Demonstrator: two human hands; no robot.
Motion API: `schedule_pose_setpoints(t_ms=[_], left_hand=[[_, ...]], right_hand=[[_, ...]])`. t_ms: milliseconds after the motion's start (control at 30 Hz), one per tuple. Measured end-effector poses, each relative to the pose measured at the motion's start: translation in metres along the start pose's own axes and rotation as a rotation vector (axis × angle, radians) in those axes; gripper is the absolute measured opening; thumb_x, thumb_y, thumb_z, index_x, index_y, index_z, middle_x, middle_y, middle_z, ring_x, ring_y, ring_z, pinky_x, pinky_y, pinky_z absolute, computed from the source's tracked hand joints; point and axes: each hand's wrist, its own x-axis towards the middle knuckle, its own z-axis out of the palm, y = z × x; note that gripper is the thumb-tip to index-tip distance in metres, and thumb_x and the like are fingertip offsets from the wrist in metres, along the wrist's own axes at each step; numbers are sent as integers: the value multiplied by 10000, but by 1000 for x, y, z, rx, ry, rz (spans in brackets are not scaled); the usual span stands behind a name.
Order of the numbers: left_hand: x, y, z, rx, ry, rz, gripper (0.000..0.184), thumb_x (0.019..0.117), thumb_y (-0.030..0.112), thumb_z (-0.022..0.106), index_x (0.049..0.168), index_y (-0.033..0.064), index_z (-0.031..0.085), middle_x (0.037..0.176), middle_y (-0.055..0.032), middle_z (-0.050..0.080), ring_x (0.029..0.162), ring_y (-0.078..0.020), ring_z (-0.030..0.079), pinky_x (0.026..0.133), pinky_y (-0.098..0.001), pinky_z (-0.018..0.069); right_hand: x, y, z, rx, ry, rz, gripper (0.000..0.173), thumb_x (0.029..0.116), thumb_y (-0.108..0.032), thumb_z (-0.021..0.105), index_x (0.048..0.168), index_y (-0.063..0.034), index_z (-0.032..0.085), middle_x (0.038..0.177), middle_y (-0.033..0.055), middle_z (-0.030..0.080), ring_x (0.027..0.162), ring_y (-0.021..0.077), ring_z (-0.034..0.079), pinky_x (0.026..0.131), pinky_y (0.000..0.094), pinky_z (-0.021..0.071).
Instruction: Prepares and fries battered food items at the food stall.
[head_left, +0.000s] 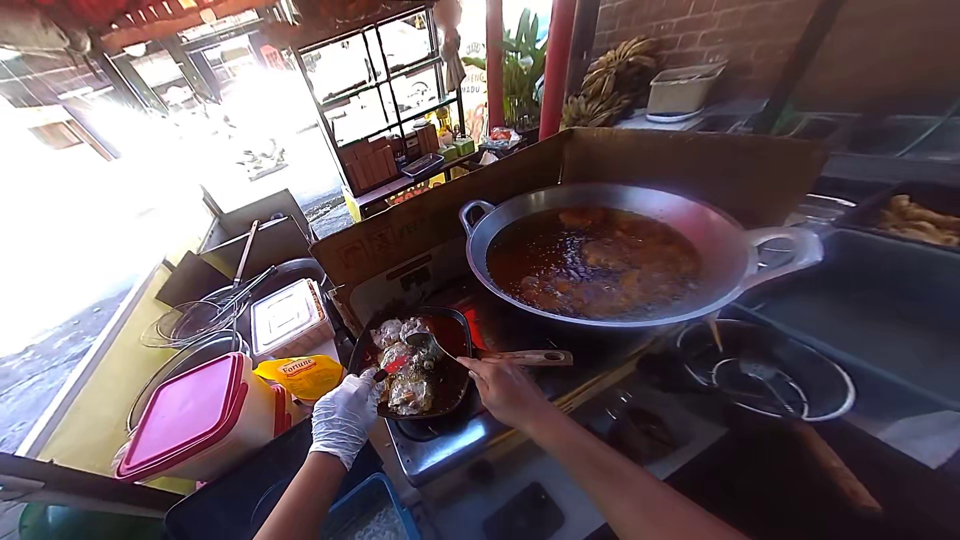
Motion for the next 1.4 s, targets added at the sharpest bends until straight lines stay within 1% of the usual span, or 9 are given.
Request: schedule_pose_setpoints(t_ms=[100, 200, 300, 367, 500, 733, 967, 1133, 1400], left_hand=[[-1, -1, 0, 6, -53, 3, 446, 1063, 509, 422, 1404, 308, 628, 1139, -65, 730, 1015, -269, 721, 859, -500, 579], [-5, -5, 3, 10, -55, 20, 441, 1055, 496, 437, 1397, 301, 637, 1131, -51, 735, 1018, -249, 722, 864, -486, 580], [-9, -7, -2, -8, -59, 2, 427, 1056, 498, 443, 1402, 334, 632, 1130, -42, 739, 1025, -244, 721, 869, -491, 575], [-12, -6, -11, -38, -91, -28, 427, 1056, 500, 444, 1391, 325, 641, 1160, -39, 735, 1064, -242, 710, 911, -494, 563], [-14, -6, -18, -68, -124, -32, 427, 1043, 516, 456, 1370, 331, 658, 1198, -18, 732, 1106, -223, 701, 949, -489, 551], [-14, -3, -11, -32, -223, -21, 441, 1047, 506, 433, 1376, 309, 652, 1246, -18, 716, 1158, -225, 680, 983, -502, 531], [-15, 0, -19, -27, -198, -10, 448, 1044, 511, 430, 1371, 305, 656, 1221, -22, 722, 1135, -224, 689, 969, -489, 539], [-14, 9, -22, -8, -259, -29, 439, 1049, 497, 426, 1372, 302, 652, 1256, -30, 711, 1166, -243, 675, 986, -508, 524], [-20, 14, -32, -39, -250, -84, 439, 1041, 504, 443, 1360, 298, 662, 1254, -13, 715, 1165, -224, 679, 988, -500, 529]], right_hand=[[0, 1, -1, 44, 45, -15, 402, 1082, -204, 446, 1443, -226, 623, 1154, 88, 733, 1078, 249, 704, 962, 484, 565], [1, 2, -3, 90, 86, -15, 398, 1087, -212, 446, 1442, -216, 624, 1194, 70, 736, 1115, 225, 699, 1010, 462, 548], [4, 0, -9, 138, 58, 9, 397, 1092, -218, 443, 1447, -224, 619, 1187, 60, 739, 1076, 206, 710, 994, 453, 556], [5, -2, -16, 174, 23, 35, 389, 1093, -219, 449, 1441, -222, 622, 1159, 55, 747, 1021, 203, 722, 966, 456, 567], [11, 0, -20, 254, -5, 69, 364, 1089, -219, 475, 1407, -224, 652, 968, 39, 750, 830, 170, 709, 844, 430, 591], [14, -2, -29, 324, -47, 89, 345, 1086, -219, 494, 1384, -233, 668, 913, 19, 735, 780, 136, 688, 802, 387, 587], [16, -1, -32, 391, -91, 110, 327, 1087, -223, 506, 1362, -239, 683, 846, 4, 723, 720, 107, 669, 757, 338, 580], [19, -3, -36, 440, -67, 99, 335, 1086, -211, 493, 1354, -247, 691, 814, 3, 704, 699, 106, 649, 732, 338, 567], [30, 4, -42, 375, -144, 128, 344, 1083, -225, 484, 1359, -256, 687, 842, 11, 710, 756, 131, 664, 782, 364, 562]])
